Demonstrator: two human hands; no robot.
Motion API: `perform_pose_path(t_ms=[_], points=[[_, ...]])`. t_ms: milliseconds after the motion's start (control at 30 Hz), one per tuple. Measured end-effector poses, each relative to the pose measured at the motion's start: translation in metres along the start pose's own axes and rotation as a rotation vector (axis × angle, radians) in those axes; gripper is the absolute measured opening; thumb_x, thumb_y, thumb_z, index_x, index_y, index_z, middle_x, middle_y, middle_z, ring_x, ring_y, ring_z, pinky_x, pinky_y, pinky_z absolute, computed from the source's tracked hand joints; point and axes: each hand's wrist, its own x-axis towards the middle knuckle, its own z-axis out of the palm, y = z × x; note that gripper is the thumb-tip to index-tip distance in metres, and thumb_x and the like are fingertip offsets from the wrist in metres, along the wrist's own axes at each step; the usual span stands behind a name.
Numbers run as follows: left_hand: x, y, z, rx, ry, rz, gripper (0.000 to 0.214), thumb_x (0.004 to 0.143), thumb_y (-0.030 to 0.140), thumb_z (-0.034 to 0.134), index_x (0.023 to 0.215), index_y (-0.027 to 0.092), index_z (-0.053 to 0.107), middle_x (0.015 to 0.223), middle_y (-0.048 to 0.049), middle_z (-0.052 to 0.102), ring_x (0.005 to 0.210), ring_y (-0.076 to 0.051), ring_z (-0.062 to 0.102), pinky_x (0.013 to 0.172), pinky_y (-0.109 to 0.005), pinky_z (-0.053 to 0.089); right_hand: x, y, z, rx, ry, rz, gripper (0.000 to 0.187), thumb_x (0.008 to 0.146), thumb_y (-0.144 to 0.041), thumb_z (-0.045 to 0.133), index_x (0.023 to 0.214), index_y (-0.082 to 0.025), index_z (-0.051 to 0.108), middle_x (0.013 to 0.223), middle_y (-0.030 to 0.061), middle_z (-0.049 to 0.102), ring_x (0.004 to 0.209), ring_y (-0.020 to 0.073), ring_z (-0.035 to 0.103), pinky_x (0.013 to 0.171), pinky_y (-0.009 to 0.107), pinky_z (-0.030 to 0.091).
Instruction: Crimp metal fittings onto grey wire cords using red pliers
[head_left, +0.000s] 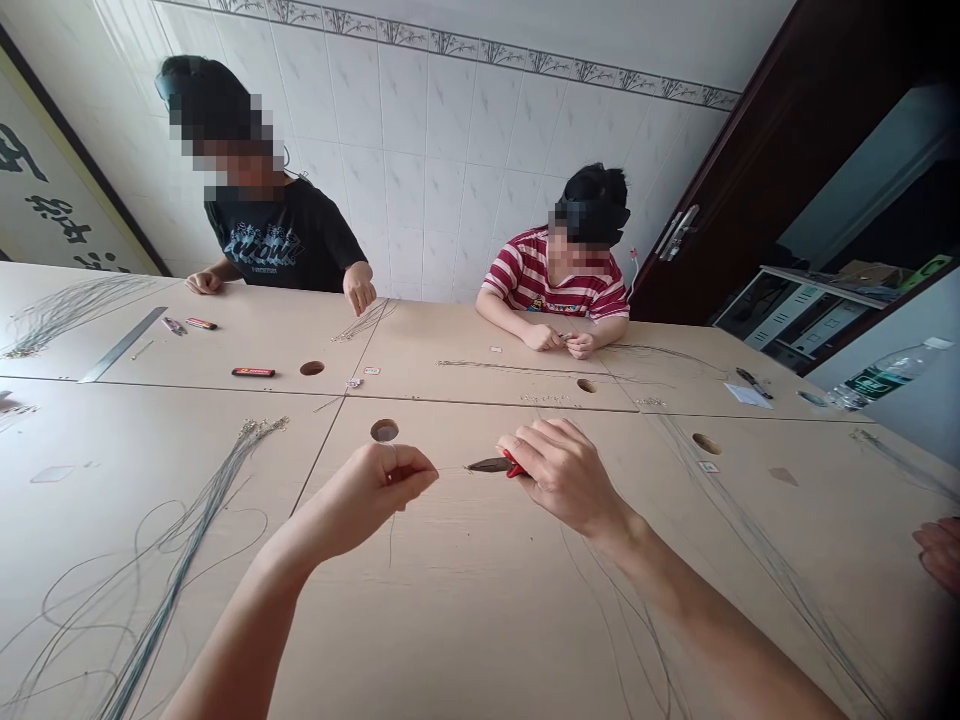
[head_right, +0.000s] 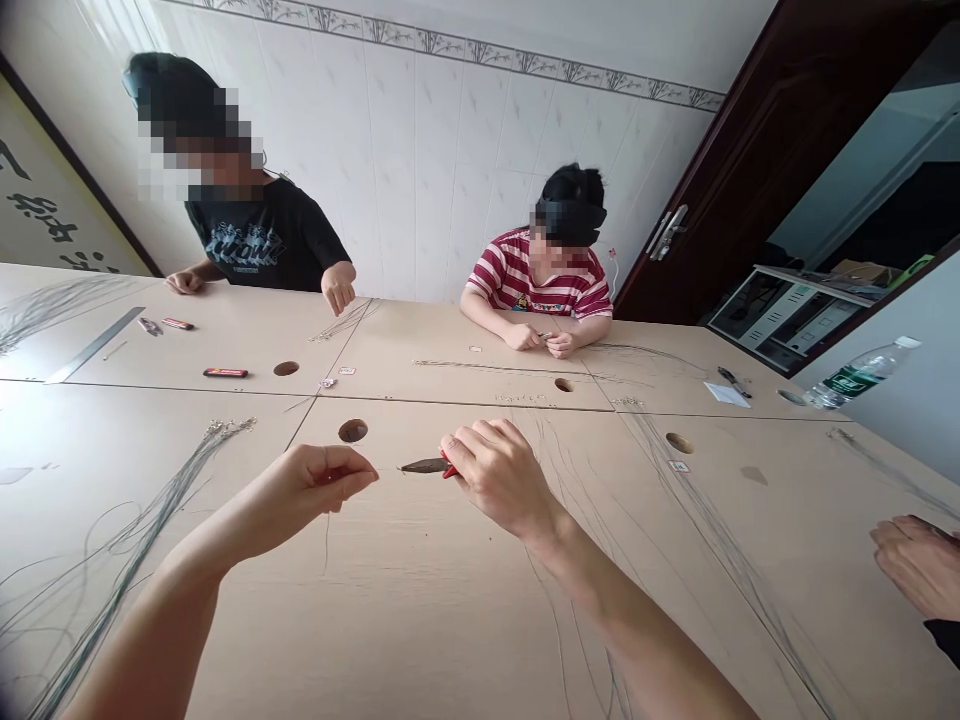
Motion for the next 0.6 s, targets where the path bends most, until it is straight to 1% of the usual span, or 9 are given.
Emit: perform_pose_path(t_ms=[67, 100, 167, 233, 300, 367, 433, 500, 600], points=[[0.006, -0.003, 0.002, -0.055, 0.109, -0.004, 0.032, 0.086, 0.047, 0.054, 0.073, 0.020, 0.065, 0.065, 0.0017, 0.050, 0.063, -0.013, 0.048, 0.058, -0.025, 0.038, -0.002, 0.001, 0.000, -0.001, 0.006, 0.004, 0.018, 0.080, -0.001, 0.047, 0.079, -0.017, 0.056, 0.063, -0.0026, 0.054, 0.063, 0.0131, 0.041, 0.066, 0.027, 0.027], [0.009, -0.004, 0.005, -0.130, 0.162, 0.008, 0.033, 0.086, 0.046, 0.055, 0.072, 0.019, 0.065, 0.069, 0.0003, 0.054, 0.066, -0.013, 0.051, 0.062, -0.026, 0.041, -0.002, 0.001, 0.001, -0.002, 0.008, 0.009, 0.019, 0.080, -0.001, 0.047, 0.079, -0.017, 0.056, 0.063, -0.0027, 0.053, 0.063, 0.0130, 0.041, 0.066, 0.027, 0.027], [0.016, -0.004, 0.011, -0.379, 0.222, 0.053, 0.030, 0.087, 0.044, 0.056, 0.078, 0.018, 0.068, 0.081, -0.0034, 0.063, 0.078, -0.015, 0.058, 0.076, -0.028, 0.046, -0.003, 0.001, 0.002, -0.004, 0.005, 0.017, 0.019, 0.079, 0.000, 0.046, 0.078, -0.017, 0.056, 0.063, -0.0025, 0.053, 0.063, 0.0133, 0.041, 0.066, 0.027, 0.027], [0.023, -0.001, 0.018, -0.724, 0.178, 0.067, 0.027, 0.089, 0.040, 0.056, 0.092, 0.017, 0.069, 0.095, -0.0069, 0.067, 0.096, -0.019, 0.060, 0.089, -0.030, 0.046, -0.003, 0.000, 0.003, -0.005, 0.002, 0.018, 0.019, 0.078, 0.000, 0.046, 0.079, -0.017, 0.057, 0.064, -0.0020, 0.054, 0.063, 0.0137, 0.041, 0.066, 0.027, 0.027], [0.028, 0.004, 0.023, -1.094, 0.065, 0.006, 0.022, 0.092, 0.032, 0.053, 0.095, 0.016, 0.068, 0.099, -0.0074, 0.067, 0.102, -0.019, 0.060, 0.094, -0.032, 0.045, -0.003, 0.000, 0.005, 0.000, -0.002, 0.014, 0.019, 0.078, -0.001, 0.047, 0.080, -0.017, 0.057, 0.064, -0.0017, 0.055, 0.064, 0.0140, 0.041, 0.066, 0.027, 0.027], [0.031, 0.008, 0.027, -1.410, -0.017, -0.058, 0.022, 0.094, 0.024, 0.048, 0.084, 0.015, 0.065, 0.090, -0.0047, 0.067, 0.093, -0.015, 0.062, 0.091, -0.031, 0.048, -0.004, 0.000, 0.006, 0.006, -0.016, 0.008, 0.018, 0.079, -0.002, 0.048, 0.080, -0.017, 0.057, 0.065, -0.0014, 0.055, 0.064, 0.0141, 0.042, 0.066, 0.027, 0.027], [0.032, 0.011, 0.027, -1.630, -0.049, -0.068, 0.032, 0.097, 0.021, 0.040, 0.070, 0.014, 0.058, 0.070, -0.0002, 0.059, 0.072, -0.010, 0.060, 0.079, -0.028, 0.051, -0.006, 0.000, 0.007, 0.008, -0.031, 0.000, 0.017, 0.080, -0.002, 0.048, 0.080, -0.017, 0.058, 0.065, -0.0010, 0.056, 0.064, 0.0141, 0.042, 0.066, 0.028, 0.027], [0.032, 0.014, 0.026, -1.754, -0.092, -0.042, 0.041, 0.098, 0.022, 0.035, 0.058, 0.016, 0.047, 0.054, 0.0034, 0.044, 0.053, -0.008, 0.048, 0.065, -0.025, 0.051, -0.007, 0.000, 0.007, 0.007, -0.037, -0.016, 0.019, 0.080, -0.001, 0.047, 0.080, -0.017, 0.058, 0.066, -0.0008, 0.056, 0.063, 0.0139, 0.041, 0.066, 0.028, 0.027], [0.029, 0.017, 0.023, -1.837, -0.174, -0.017, 0.045, 0.095, 0.021, 0.033, 0.051, 0.019, 0.028, 0.047, 0.0056, 0.024, 0.044, -0.009, 0.031, 0.054, -0.025, 0.045, -0.008, 0.001, 0.005, 0.008, -0.049, -0.051, 0.021, 0.080, 0.001, 0.046, 0.078, -0.017, 0.057, 0.065, -0.0012, 0.055, 0.061, 0.0132, 0.039, 0.065, 0.028, 0.026]])
